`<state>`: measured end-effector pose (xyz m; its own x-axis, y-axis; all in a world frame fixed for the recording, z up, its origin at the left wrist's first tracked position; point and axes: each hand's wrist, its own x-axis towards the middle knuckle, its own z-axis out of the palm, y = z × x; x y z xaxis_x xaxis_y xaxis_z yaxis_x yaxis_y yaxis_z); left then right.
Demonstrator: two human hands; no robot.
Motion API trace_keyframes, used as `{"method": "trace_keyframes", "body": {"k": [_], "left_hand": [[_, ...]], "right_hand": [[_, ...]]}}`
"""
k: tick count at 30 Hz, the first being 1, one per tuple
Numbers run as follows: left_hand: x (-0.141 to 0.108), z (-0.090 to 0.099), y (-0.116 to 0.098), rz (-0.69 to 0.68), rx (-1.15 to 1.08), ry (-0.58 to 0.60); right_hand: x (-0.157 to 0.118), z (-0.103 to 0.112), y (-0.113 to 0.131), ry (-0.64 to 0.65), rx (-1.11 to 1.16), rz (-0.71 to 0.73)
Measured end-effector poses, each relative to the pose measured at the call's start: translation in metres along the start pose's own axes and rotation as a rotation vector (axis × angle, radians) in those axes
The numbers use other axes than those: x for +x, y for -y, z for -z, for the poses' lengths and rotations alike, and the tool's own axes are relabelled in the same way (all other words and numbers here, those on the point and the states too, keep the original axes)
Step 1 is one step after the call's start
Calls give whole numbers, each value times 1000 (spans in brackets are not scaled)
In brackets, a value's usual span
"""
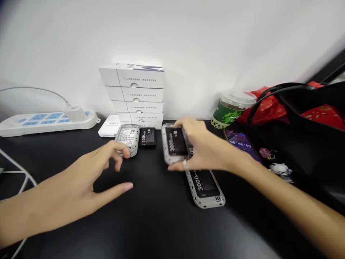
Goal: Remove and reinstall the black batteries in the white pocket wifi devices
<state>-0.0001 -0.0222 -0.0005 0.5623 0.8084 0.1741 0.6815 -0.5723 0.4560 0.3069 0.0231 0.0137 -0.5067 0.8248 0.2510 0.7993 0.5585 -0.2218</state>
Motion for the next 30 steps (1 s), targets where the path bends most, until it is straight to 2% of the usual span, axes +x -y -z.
{"method": "trace_keyframes", "body": {"k": [2,6,12,16,19,23,26,28,30], "left_hand": [[-7,-7,-4,82,-57,67],[-11,-16,-8,34,-127,160],[-4,-25,-11,-68,-44,117],[-6,-31,-17,-142,68,2],[-7,-32,-19,-252,153,-101],[-4,-25,-14,-314,205,-193],[2,-12,-7,-327,247,-223],[8,-1,-2,-350,255,-217],[16,9,6,-343,233,-204]], "right_hand": [[-11,-8,29,44,71,74],[-24,-29,66,169,187,74],[-15,-44,72,211,288,-2],[-4,-45,77,195,304,-43],[-1,-42,81,170,403,-82],[-11,-28,83,41,599,-43],[-17,-12,80,122,668,-2],[-12,-1,73,126,781,-50],[2,7,61,19,887,-182]]}}
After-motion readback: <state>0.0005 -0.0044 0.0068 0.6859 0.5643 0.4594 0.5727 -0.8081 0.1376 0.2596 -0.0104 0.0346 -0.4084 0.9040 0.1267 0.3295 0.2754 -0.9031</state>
